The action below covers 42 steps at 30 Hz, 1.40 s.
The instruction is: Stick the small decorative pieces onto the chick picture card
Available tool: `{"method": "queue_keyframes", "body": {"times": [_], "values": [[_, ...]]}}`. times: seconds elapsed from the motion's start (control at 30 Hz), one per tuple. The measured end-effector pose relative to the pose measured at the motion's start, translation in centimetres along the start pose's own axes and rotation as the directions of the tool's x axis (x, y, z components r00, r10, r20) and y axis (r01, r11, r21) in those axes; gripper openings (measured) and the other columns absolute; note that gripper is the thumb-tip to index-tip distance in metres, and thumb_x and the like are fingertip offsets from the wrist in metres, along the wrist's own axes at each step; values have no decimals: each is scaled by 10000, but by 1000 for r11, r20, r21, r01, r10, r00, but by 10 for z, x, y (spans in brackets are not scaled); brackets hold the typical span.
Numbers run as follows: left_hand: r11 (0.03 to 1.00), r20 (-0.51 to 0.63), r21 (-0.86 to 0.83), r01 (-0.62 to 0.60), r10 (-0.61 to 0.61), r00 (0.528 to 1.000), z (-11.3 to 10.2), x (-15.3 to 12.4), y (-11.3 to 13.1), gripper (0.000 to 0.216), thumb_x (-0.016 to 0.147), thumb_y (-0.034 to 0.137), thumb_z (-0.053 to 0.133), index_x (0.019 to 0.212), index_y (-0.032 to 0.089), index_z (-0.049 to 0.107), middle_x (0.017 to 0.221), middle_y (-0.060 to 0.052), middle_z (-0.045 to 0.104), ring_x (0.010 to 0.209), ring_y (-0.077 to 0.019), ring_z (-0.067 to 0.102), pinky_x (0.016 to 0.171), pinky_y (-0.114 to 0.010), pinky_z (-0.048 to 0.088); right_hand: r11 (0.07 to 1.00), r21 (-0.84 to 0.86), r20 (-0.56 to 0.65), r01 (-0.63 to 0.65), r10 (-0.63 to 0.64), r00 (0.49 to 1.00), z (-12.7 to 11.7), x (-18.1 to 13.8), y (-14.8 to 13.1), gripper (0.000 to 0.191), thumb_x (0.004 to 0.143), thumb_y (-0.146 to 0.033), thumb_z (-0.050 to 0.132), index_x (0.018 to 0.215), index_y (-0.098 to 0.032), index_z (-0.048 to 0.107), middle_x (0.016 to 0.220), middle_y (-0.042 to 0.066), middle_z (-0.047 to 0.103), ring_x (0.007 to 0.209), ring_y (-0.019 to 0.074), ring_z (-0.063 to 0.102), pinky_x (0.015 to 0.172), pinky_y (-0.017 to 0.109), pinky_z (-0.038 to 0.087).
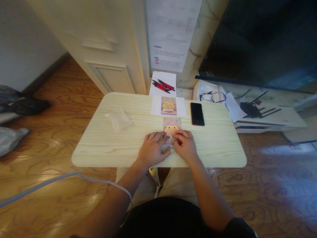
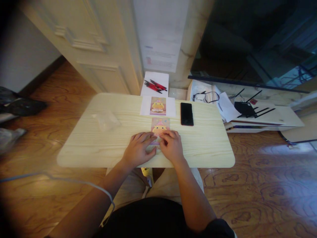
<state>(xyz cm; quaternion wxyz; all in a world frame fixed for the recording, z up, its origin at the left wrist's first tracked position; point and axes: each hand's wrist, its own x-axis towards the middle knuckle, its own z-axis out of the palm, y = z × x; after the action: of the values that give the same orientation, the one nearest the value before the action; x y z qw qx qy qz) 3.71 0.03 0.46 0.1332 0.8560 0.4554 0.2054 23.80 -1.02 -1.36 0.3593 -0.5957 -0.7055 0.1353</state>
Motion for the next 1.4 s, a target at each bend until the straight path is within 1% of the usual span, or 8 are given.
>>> {"method": "queue_keyframes", "body": {"times": [0.13,0.3,0.53,1.17,1.4], "values": [[1000,4,-2,-9,9,1000,0,-1,-2,457,852,368,683,1303,292,673,1405,-60,634,1278,-310,551,1070,-511,428,1000,-4,2,5,-5,1000,0,0,0,315,847,-106,628,1060,-268,793,1154,53,709,1142,265,580,1058,458,516],[1000,0,-24,-15,15,1000,2,-2,-4,398,857,366,679,1250,305,700,1409,-53,637,1264,-300,567,1077,-511,429,1000,-4,5,3,-3,1000,0,0,0,328,841,-99,626,1062,-274,793,1162,50,707,1141,263,580,1058,459,514],[1000,-4,-25,-14,14,1000,2,-3,-4,368,860,352,674,1221,287,710,1420,-51,634,1276,-293,564,1081,-506,433,1000,1,-5,3,-3,1000,1,0,1,333,838,-95,626,1064,-276,792,1154,47,706,1145,265,579,1059,459,513],[1000,3,-9,-28,28,1000,3,-3,-4,379,866,357,669,1235,274,697,1426,-56,624,1279,-293,565,1074,-500,435,1000,0,-9,11,-11,1000,1,0,1,306,841,-96,633,1048,-258,790,1153,53,710,1143,265,576,1055,459,510],[1000,1,-9,-8,8,1000,2,-3,-3,392,852,371,681,1236,288,694,1384,-62,634,1261,-304,567,1059,-494,445,999,16,-21,34,-34,999,1,0,2,307,841,-86,632,1046,-252,788,1142,53,710,1128,256,579,1049,437,509]]}}
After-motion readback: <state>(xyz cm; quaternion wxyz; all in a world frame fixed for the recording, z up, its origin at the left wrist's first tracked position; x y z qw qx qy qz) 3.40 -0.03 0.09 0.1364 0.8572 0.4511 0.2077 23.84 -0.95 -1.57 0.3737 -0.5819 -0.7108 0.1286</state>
